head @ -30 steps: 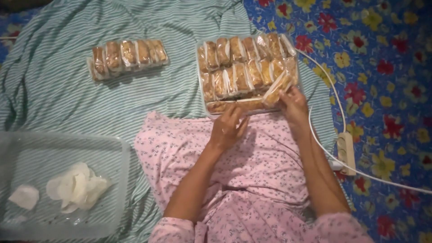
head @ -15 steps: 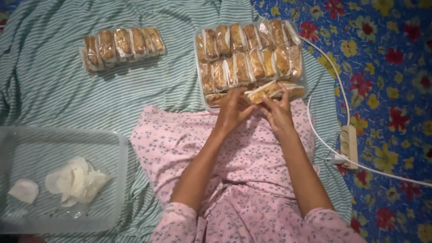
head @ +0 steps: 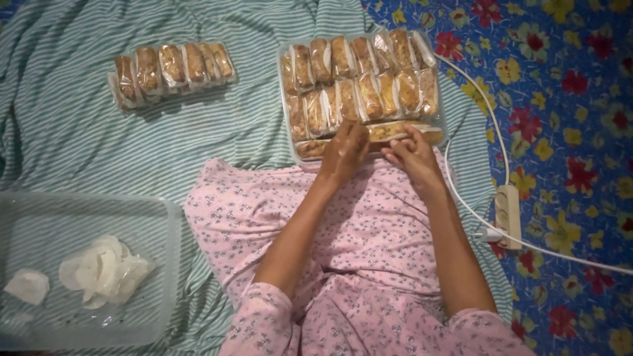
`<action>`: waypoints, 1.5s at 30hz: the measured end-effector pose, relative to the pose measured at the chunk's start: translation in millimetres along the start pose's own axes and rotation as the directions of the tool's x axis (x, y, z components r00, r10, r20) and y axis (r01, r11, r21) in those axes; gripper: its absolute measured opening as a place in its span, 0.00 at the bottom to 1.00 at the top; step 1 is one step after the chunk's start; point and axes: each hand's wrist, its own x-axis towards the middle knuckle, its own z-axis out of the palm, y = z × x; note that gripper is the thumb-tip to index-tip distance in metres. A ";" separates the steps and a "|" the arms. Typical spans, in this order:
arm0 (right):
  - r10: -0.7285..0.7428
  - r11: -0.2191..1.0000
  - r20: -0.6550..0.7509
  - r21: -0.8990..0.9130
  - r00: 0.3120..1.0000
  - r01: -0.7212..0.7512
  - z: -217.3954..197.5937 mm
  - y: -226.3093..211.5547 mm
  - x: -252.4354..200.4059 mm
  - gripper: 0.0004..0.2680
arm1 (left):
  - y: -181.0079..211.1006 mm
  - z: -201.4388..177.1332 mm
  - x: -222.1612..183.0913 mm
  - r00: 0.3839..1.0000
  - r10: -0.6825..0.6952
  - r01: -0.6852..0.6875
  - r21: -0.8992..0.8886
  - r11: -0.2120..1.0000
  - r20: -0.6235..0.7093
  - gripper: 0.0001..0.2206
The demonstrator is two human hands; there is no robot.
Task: The person is sitting on the floor and organizing packaged bread rolls into a plastic container.
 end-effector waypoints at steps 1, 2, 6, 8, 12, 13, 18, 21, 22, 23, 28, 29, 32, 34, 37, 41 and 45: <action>0.004 0.999 0.006 -0.045 1.000 -0.003 -1.6 -2.4 1.1 0.25 | -3.4 4.9 -0.1 1.000 0.012 -0.011 0.034 0.999 -0.012 0.10; 0.008 0.996 0.012 -0.089 1.000 -0.006 -3.1 -4.9 1.9 0.25 | -6.7 9.5 -0.4 0.999 0.024 -0.023 0.068 0.997 -0.023 0.09; -0.045 0.989 0.017 -0.137 0.999 0.047 -3.9 -7.1 -9.2 0.24 | -12.1 25.0 0.8 0.996 0.059 -0.048 0.170 0.984 -0.062 0.06; -0.149 0.975 -0.015 -0.167 0.989 0.144 -7.0 -4.6 -10.0 0.20 | -5.8 25.3 4.6 0.988 0.103 -0.080 0.197 0.977 -0.113 0.06; -0.171 0.985 0.027 -0.010 0.985 0.172 -21.0 18.9 13.8 0.15 | 27.6 17.5 4.5 0.960 0.178 -0.144 0.166 0.976 -0.216 0.12; -0.145 0.980 0.067 0.144 0.987 0.134 -17.3 20.3 16.1 0.18 | 44.4 14.7 4.1 0.925 0.246 -0.245 0.039 0.969 -0.289 0.16; -0.128 0.893 0.291 0.450 0.948 -0.018 40.8 -30.1 -26.1 0.26 | 109.2 -41.4 -9.1 0.892 0.436 -0.444 -0.056 0.894 -0.115 0.30; -0.164 0.751 0.481 0.627 0.861 -0.207 65.5 -59.0 -66.9 0.35 | 73.1 -57.5 22.9 0.861 0.477 -0.443 0.202 0.874 -0.175 0.28; -0.265 0.789 0.473 0.607 0.840 -0.094 71.4 -64.8 -74.5 0.36 | 46.5 -54.2 36.6 0.809 0.452 -0.392 0.228 0.891 -0.376 0.30; -0.360 0.811 0.465 0.584 0.809 0.025 76.2 -70.7 -82.2 0.37 | 20.2 -49.6 50.1 0.718 0.412 -0.337 0.237 0.911 -0.561 0.32; -0.711 0.669 0.451 0.196 0.539 0.717 111.1 -37.2 -51.6 0.30 | 45.8 -38.2 17.4 0.966 0.033 -0.178 -0.561 0.808 -0.258 0.25; -0.771 0.512 0.463 0.040 0.438 0.858 116.3 -26.6 -41.2 0.29 | 70.5 -45.5 6.9 0.990 -0.061 -0.046 -0.698 0.714 -0.127 0.29; -0.781 0.069 0.544 -0.414 0.307 0.908 101.9 -29.1 16.5 0.27 | 116.8 -112.9 0.1 0.929 -0.196 0.360 -0.889 0.282 0.314 0.42; -0.722 0.053 0.551 -0.558 0.418 0.828 82.2 -27.0 17.9 0.32 | 100.4 -145.1 -9.4 0.944 -0.060 0.326 -0.887 0.327 0.325 0.35; -0.676 -0.008 0.527 -0.705 0.516 0.709 62.3 -24.7 10.4 0.31 | 45.2 -194.1 0.3 0.993 -0.043 0.119 -0.853 0.509 0.113 0.23; -0.447 0.350 0.278 -0.820 0.850 0.453 75.8 -46.4 -65.4 0.29 | -133.8 -261.9 29.1 0.804 -0.110 -0.010 -0.199 0.980 -0.585 0.07; -0.452 0.297 0.286 -0.845 0.845 0.445 42.8 -20.3 -74.5 0.25 | -198.0 -335.9 10.6 0.665 -0.147 0.285 0.067 0.956 -0.733 0.04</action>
